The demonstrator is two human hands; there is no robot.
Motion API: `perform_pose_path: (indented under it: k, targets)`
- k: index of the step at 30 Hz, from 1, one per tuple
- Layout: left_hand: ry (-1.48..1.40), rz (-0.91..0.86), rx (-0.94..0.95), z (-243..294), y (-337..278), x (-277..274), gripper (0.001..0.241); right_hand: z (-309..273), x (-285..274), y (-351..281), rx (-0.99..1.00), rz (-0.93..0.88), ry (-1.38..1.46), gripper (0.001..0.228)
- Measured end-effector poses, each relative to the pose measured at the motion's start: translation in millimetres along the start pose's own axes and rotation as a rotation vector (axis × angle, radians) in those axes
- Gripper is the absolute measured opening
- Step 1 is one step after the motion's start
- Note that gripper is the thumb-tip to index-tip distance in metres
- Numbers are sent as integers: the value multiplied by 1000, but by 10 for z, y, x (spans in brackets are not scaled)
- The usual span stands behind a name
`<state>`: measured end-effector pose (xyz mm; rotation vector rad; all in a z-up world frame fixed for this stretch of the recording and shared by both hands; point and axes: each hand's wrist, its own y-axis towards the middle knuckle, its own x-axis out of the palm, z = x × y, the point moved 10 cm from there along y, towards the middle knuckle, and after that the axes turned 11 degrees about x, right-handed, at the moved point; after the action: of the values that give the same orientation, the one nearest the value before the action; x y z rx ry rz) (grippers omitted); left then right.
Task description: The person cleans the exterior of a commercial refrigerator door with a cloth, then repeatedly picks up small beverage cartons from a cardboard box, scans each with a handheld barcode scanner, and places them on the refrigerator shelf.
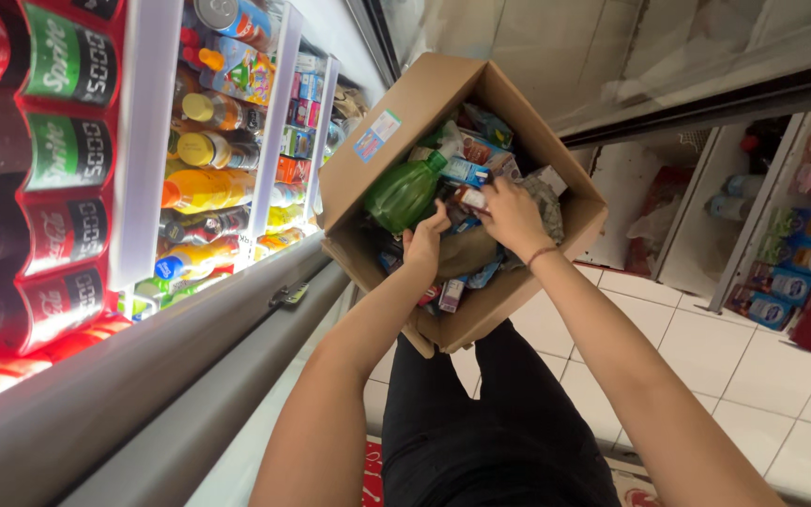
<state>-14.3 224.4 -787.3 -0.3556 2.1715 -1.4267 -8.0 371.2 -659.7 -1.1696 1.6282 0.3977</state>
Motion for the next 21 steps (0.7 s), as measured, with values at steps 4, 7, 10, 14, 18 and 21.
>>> perform_pose_path:
  k: [4, 7, 10, 14, 18, 21]
  targets:
    - [50, -96, -13, -138, -214, -61, 73, 447, -39, -55, 153, -39, 328, 43]
    - [43, -63, 52, -290, -483, -272, 82, 950, 44, -170, 338, -76, 606, 46]
    - [18, -65, 76, -459, -692, -551, 94, 1315, 351, -363, 591, -283, 1098, 46]
    - [-136, -16, -59, -723, -823, -855, 82, 1358, 304, -596, 615, -312, 1488, 43]
    - [-1078, 303, -525, -1195, -1227, -600, 29, 1144, 15, -750, 555, -311, 1792, 46]
    - [-1541, 656, -820, -1268, -1894, -349, 33, 931, -305, -870, 476, -333, 2027, 48]
